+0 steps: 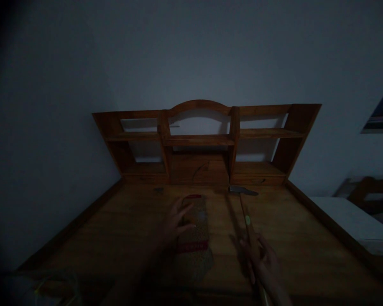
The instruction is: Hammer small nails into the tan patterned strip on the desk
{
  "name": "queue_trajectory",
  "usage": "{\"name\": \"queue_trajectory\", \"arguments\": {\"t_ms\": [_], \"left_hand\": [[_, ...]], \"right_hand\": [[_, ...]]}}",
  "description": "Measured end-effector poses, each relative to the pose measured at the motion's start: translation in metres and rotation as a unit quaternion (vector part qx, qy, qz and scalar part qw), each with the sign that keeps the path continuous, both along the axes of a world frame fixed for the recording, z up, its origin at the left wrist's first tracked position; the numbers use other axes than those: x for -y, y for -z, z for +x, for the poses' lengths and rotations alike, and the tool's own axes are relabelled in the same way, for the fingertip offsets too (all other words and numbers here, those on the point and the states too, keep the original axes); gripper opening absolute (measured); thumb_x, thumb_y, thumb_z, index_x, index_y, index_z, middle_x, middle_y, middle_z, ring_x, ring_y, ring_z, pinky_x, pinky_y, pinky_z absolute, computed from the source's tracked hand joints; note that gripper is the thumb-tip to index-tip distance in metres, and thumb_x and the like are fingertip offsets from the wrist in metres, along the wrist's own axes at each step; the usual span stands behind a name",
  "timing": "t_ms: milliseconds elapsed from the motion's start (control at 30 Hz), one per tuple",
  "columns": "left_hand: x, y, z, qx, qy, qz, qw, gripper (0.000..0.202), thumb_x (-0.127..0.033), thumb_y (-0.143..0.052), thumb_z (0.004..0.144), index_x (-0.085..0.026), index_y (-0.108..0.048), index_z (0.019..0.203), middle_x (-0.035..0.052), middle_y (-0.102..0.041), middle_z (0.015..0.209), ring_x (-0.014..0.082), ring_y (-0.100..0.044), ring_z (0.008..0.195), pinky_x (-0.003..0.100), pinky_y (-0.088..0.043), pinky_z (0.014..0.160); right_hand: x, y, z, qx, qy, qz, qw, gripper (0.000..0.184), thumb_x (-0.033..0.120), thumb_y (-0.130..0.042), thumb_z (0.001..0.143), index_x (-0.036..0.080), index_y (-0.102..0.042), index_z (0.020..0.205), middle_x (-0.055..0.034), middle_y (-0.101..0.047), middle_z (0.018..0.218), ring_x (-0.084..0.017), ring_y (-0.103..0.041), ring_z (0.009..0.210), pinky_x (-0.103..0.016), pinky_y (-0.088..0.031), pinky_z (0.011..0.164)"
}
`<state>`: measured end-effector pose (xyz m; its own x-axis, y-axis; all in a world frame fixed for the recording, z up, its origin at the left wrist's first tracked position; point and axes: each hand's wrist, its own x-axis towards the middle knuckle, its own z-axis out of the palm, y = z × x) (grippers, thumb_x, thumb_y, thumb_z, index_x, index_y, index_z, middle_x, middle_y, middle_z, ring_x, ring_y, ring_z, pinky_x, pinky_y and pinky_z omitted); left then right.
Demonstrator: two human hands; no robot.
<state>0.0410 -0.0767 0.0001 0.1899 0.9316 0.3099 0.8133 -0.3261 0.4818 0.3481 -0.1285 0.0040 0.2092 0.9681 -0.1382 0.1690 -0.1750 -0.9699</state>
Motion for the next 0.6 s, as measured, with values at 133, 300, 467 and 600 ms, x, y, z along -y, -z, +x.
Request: {"name": "queue_trajectory", "arguments": {"t_ms": [133, 300, 467, 600], "left_hand": [[-0.019, 0.001, -0.003, -0.11, 0.103, -0.068, 0.986, 0.085, -0.071, -0.048, 0.077, -0.032, -0.021, 0.147, 0.0069, 0.001, 0.157, 0.0337, 0.001, 0.143, 0.055, -0.011, 0.114], [-0.011, 0.012, -0.006, -0.097, 0.13, -0.077, 0.984, 0.088, -0.07, -0.047, 0.078, -0.031, -0.013, 0.149, 0.0086, 0.001, 0.157, 0.0309, 0.002, 0.143, 0.053, -0.011, 0.114], [-0.004, 0.006, -0.007, -0.051, 0.137, -0.074, 0.986, 0.091, -0.069, -0.057, 0.073, -0.029, -0.024, 0.147, 0.009, -0.007, 0.157, 0.0315, -0.005, 0.143, 0.049, -0.016, 0.114], [-0.004, 0.007, -0.004, -0.046, 0.142, -0.064, 0.987, 0.09, -0.069, -0.058, 0.071, -0.029, -0.027, 0.146, 0.009, -0.013, 0.156, 0.0319, -0.01, 0.143, 0.048, -0.019, 0.114]], "right_hand": [[-0.007, 0.011, 0.01, -0.011, 0.017, -0.018, 1.0, 0.086, 0.057, -0.07, 0.058, 0.014, -0.044, 0.129, 0.0019, -0.062, 0.054, -0.02, -0.058, 0.046, -0.027, -0.044, 0.042], [-0.006, 0.015, 0.017, -0.123, 0.058, -0.007, 0.991, 0.088, 0.053, -0.073, 0.054, 0.027, -0.046, 0.133, -0.0065, -0.071, 0.087, -0.014, -0.056, 0.047, -0.023, -0.04, 0.037], [0.001, 0.007, 0.008, -0.192, 0.071, -0.032, 0.978, 0.101, 0.05, -0.078, 0.049, 0.03, -0.036, 0.139, -0.0034, -0.071, 0.088, -0.007, -0.047, 0.037, -0.016, -0.03, 0.032], [0.003, -0.003, 0.003, -0.125, 0.074, -0.037, 0.989, 0.099, 0.057, -0.074, 0.055, 0.024, -0.037, 0.14, -0.0036, -0.071, 0.081, -0.01, -0.052, 0.041, -0.02, -0.037, 0.036]]}}
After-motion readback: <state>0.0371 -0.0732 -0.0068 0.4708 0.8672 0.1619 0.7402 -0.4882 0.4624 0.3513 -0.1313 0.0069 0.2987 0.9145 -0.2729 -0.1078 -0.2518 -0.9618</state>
